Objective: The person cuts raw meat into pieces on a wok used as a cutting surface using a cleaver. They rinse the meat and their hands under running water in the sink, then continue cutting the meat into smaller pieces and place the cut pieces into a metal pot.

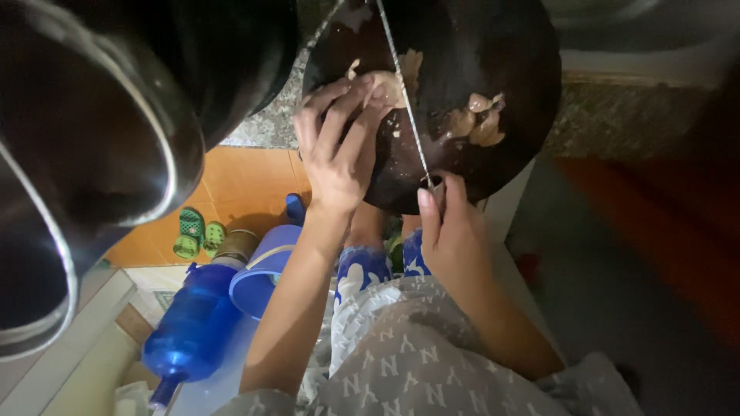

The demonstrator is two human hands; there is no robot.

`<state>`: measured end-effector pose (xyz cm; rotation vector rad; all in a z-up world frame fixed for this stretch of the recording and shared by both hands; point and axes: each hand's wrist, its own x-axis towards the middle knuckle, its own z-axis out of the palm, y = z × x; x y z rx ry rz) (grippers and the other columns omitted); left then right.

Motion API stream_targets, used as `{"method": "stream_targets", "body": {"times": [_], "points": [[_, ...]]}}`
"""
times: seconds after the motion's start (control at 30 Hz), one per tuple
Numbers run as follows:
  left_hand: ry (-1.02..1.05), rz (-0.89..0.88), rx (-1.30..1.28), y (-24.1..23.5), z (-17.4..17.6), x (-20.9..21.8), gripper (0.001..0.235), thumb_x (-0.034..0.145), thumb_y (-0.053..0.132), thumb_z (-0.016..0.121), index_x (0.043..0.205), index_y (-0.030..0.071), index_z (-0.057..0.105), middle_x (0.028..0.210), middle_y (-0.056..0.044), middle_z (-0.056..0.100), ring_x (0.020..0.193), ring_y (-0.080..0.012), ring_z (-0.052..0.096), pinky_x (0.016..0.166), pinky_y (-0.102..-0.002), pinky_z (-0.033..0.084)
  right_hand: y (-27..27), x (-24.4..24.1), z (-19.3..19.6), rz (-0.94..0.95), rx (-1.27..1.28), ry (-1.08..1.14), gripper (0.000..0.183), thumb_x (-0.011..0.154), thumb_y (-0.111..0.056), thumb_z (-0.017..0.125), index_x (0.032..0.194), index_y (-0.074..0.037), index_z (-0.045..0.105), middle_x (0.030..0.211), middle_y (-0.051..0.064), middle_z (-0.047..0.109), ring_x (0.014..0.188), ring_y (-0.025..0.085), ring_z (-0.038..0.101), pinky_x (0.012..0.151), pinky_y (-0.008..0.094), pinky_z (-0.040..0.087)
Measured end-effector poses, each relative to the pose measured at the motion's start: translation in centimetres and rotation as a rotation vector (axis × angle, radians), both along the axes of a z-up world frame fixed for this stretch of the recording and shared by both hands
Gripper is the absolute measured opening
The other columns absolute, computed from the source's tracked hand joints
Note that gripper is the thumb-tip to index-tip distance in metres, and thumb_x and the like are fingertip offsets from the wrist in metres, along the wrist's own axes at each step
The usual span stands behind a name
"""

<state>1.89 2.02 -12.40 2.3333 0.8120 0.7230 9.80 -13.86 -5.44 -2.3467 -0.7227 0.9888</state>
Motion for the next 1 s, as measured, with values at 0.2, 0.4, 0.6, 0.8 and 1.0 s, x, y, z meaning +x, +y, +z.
{"method": "stream_targets", "body": {"times": [0.2,0.4,0.6,0.8,1.0], "points": [[0.009,0.021,-0.004,0.0,-0.2,0.2,0.024,0.086,0.004,0.083,0.109,0.004,0.076,0.127,-0.007,0.069,0.121,-0.0273,0.062,0.107,-0.043,0.05,-0.5,0.5,-0.1,0.035,0.064,-0.035,0.033,0.11,-0.027,0.051,0.129,-0.001,0.055,0.101,0.025,0.07,0.088,0.043,0.071,0.071,0.047,0.055],[0.018,0.026,0.021,0.0,-0.4,0.2,0.024,0.087,0.004,0.086,0.109,0.006,0.077,0.126,-0.005,0.069,0.121,-0.0263,0.062,0.105,-0.042,0.051,-0.1,1.4,0.1,0.006,-0.033,0.112,0.031,0.108,-0.028,0.05,0.125,-0.003,0.056,0.087,0.02,0.071,0.075,0.037,0.074,0.063,0.044,0.056],[-0.017,0.066,0.037,0.1,-0.4,0.4,0.022,0.09,0.002,0.088,0.108,0.006,0.077,0.124,-0.004,0.07,0.118,-0.0255,0.063,0.105,-0.042,0.052,1.5,2.5,2.5,0.055,-0.136,0.101,0.035,0.106,-0.029,0.048,0.127,-0.002,0.056,0.08,0.023,0.068,0.071,0.041,0.07,0.059,0.046,0.053],[-0.031,0.031,0.036,0.3,-0.5,0.3,0.023,0.083,-0.002,0.085,0.105,0.0,0.076,0.122,-0.009,0.07,0.117,-0.0296,0.064,0.103,-0.045,0.053,2.0,2.5,0.9,0.06,-0.27,0.187,0.037,0.104,-0.033,0.045,0.125,-0.004,0.054,0.075,0.022,0.068,0.066,0.04,0.07,0.056,0.048,0.053],[-0.031,0.007,0.034,0.6,0.0,0.3,0.025,0.082,0.0,0.082,0.106,0.002,0.078,0.121,-0.009,0.071,0.118,-0.0292,0.064,0.104,-0.047,0.052,2.8,2.1,-2.2,0.055,-0.004,0.09,0.032,0.109,-0.028,0.048,0.122,0.001,0.049,0.083,0.02,0.07,0.073,0.04,0.072,0.057,0.045,0.054]]}}
